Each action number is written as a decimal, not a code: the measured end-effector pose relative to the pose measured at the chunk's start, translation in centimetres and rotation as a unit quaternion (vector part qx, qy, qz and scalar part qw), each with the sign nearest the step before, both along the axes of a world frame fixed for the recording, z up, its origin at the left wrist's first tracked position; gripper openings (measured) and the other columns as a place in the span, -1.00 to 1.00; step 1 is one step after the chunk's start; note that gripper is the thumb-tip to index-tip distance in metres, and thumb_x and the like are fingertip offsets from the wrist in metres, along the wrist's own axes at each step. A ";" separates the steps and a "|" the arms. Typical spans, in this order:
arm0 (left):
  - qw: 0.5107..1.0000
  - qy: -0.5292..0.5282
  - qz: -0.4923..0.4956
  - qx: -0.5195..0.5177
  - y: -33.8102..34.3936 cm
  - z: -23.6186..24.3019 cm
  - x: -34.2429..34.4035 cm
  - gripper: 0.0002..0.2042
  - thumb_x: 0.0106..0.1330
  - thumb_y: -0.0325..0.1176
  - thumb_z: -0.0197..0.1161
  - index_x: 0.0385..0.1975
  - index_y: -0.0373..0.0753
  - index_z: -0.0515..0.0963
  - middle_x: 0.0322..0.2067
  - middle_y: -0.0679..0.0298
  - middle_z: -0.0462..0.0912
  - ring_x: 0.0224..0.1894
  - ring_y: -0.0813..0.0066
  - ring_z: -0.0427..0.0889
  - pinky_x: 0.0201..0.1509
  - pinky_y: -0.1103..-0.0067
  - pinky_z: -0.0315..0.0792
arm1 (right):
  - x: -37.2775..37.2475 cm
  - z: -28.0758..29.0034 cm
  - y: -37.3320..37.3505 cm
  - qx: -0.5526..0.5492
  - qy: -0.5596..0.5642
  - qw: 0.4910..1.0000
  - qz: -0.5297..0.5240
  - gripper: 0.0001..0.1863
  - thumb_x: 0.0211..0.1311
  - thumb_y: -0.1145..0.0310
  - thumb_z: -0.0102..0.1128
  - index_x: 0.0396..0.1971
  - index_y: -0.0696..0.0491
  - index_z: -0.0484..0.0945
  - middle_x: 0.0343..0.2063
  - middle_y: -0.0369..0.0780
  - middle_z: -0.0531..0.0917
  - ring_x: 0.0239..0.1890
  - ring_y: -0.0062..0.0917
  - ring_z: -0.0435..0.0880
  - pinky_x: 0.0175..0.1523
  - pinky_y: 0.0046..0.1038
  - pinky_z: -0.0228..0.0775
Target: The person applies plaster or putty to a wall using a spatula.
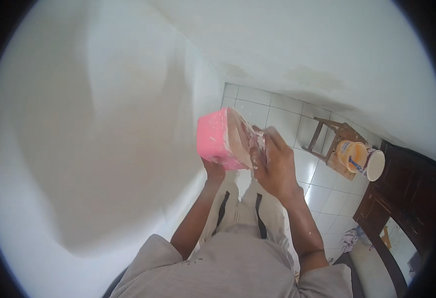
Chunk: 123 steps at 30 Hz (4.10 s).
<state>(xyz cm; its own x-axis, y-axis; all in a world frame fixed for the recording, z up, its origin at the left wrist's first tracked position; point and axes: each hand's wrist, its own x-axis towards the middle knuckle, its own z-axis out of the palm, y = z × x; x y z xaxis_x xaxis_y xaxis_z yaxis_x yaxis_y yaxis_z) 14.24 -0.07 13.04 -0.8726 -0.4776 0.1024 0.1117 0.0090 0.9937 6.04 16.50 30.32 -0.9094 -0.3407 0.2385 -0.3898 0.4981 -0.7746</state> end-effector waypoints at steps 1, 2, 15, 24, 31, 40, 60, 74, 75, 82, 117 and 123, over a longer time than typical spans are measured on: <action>0.998 -0.068 0.005 0.009 -0.8 -0.4 1.3 0.03 0.29 0.42 0.10 0.43 -0.43 0.03 0.27 0.00 0.32 0.33 0.16 0.34 0.38 0.29 0.24 | 0.1 2.1 -0.2 -0.001 -0.001 1.000 -0.010 -0.67 0.23 0.59 0.19 0.01 0.29 0.55 -0.28 0.00 0.54 -0.42 -0.16 0.56 -0.30 -0.31 0.43; 0.990 -0.137 0.008 0.021 -1.1 -0.5 2.7 -0.05 0.38 0.37 0.03 0.43 -0.42 0.04 0.27 0.01 0.32 0.31 0.17 0.35 0.38 0.30 0.24 | 0.6 4.4 0.0 0.002 -0.003 1.000 -0.022 -0.69 0.25 0.58 0.18 0.00 0.28 0.56 -0.27 -0.01 0.54 -0.41 -0.18 0.57 -0.30 -0.33 0.43; 0.891 -0.103 -0.219 0.385 -1.9 16.9 3.9 -0.30 0.56 0.20 -0.22 0.45 -0.27 0.10 0.32 0.16 0.35 0.34 0.37 0.37 0.44 0.33 0.27 | 5.5 14.4 2.1 -0.171 0.073 0.973 -0.137 -0.75 0.46 0.44 0.12 -0.01 0.27 0.52 -0.15 -0.22 0.64 -0.13 -0.61 0.54 0.00 -0.56 0.39; 0.828 -0.046 -0.297 0.472 -3.5 23.4 3.4 -0.41 0.58 0.10 -0.15 0.37 -0.24 0.24 0.22 0.11 0.48 0.24 0.33 0.53 0.33 0.33 0.45 | 10.6 15.2 1.8 -0.180 0.063 0.971 -0.143 -0.72 0.45 0.43 0.16 0.01 0.30 0.52 -0.16 -0.21 0.67 -0.14 -0.60 0.57 0.00 -0.55 0.40; 0.881 -0.097 -0.193 0.422 -2.1 22.4 4.7 -0.42 0.55 0.09 -0.06 0.35 -0.23 0.25 0.11 0.17 0.53 0.14 0.37 0.57 0.25 0.36 0.47 | 12.3 15.5 1.0 -0.177 0.063 0.961 -0.204 -0.77 0.37 0.48 0.17 -0.06 0.26 0.58 -0.31 -0.15 0.65 -0.36 -0.53 0.52 -0.22 -0.50 0.39; 0.963 -0.027 -0.187 0.194 -2.8 22.5 3.9 -0.29 0.50 0.03 0.11 0.44 -0.29 0.05 0.22 0.16 0.35 0.25 0.38 0.37 0.36 0.42 0.25 | 12.1 18.2 -0.8 -0.017 -0.027 0.995 -0.095 -0.86 0.26 0.53 0.20 -0.22 0.26 0.54 -0.54 -0.04 0.50 -0.55 -0.27 0.43 -0.37 -0.30 0.29; 0.977 -0.063 -0.147 0.138 -2.6 26.0 3.5 -0.42 0.50 -0.04 0.15 0.36 -0.26 0.22 0.13 0.19 0.44 0.15 0.44 0.45 0.27 0.48 0.34 | 12.7 18.0 -2.6 0.012 0.063 0.997 -0.035 -0.78 0.17 0.62 0.22 -0.17 0.30 0.52 -0.46 0.00 0.54 -0.50 -0.10 0.53 -0.39 -0.22 0.35; 0.968 -0.077 -0.130 0.202 -2.1 25.3 2.6 -0.48 0.52 -0.05 0.12 0.31 -0.26 0.28 0.10 0.22 0.45 0.15 0.47 0.44 0.30 0.49 0.31 | 11.9 15.9 -2.4 0.006 0.081 0.994 -0.072 -0.74 0.14 0.64 0.20 -0.14 0.31 0.52 -0.41 0.03 0.56 -0.41 -0.02 0.59 -0.32 -0.17 0.42; 0.968 -0.077 -0.131 0.202 -2.3 25.2 2.6 -0.48 0.52 -0.05 0.12 0.31 -0.26 0.28 0.10 0.22 0.45 0.15 0.47 0.44 0.30 0.49 0.31 | 11.8 16.1 -2.5 0.014 0.060 0.995 -0.082 -0.75 0.15 0.64 0.19 -0.14 0.32 0.51 -0.42 0.04 0.56 -0.42 -0.01 0.59 -0.32 -0.16 0.42; 0.959 -0.088 -0.143 0.228 -2.2 24.4 2.1 -0.42 0.51 0.01 0.11 0.33 -0.26 0.24 0.12 0.21 0.43 0.17 0.46 0.43 0.30 0.48 0.30 | 11.7 14.8 -2.7 -0.017 0.107 0.991 -0.077 -0.79 0.17 0.65 0.20 -0.17 0.29 0.55 -0.52 -0.04 0.51 -0.57 -0.19 0.46 -0.42 -0.26 0.31; 0.878 -0.170 -0.233 0.381 -1.5 25.8 1.4 -0.37 0.42 0.09 0.20 0.33 -0.18 0.26 0.06 0.25 0.49 0.07 0.48 0.54 0.15 0.47 0.48 | 11.7 12.8 -2.6 -0.027 0.301 0.951 -0.065 -0.57 -0.20 0.69 0.30 -0.16 0.30 0.60 -0.23 -0.01 0.65 -0.22 -0.06 0.68 -0.19 -0.24 0.55; 0.844 -0.160 -0.263 0.440 -1.0 26.0 1.6 -0.39 0.43 0.16 0.12 0.25 -0.22 0.33 0.01 0.20 0.57 0.06 0.42 0.63 0.17 0.39 0.56 | 10.9 12.4 -2.7 -0.044 0.372 0.926 -0.044 -0.61 -0.14 0.61 0.37 -0.19 0.29 0.62 -0.23 -0.01 0.67 -0.18 -0.05 0.72 -0.13 -0.24 0.60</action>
<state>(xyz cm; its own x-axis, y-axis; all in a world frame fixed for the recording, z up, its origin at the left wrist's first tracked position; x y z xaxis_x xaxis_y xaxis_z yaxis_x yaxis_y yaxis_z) 15.84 -1.07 39.09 -0.9036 0.2156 -0.3703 -0.4042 -0.7157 0.5696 16.92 13.85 42.71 -0.5053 -0.2222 0.8338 -0.7924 0.5021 -0.3464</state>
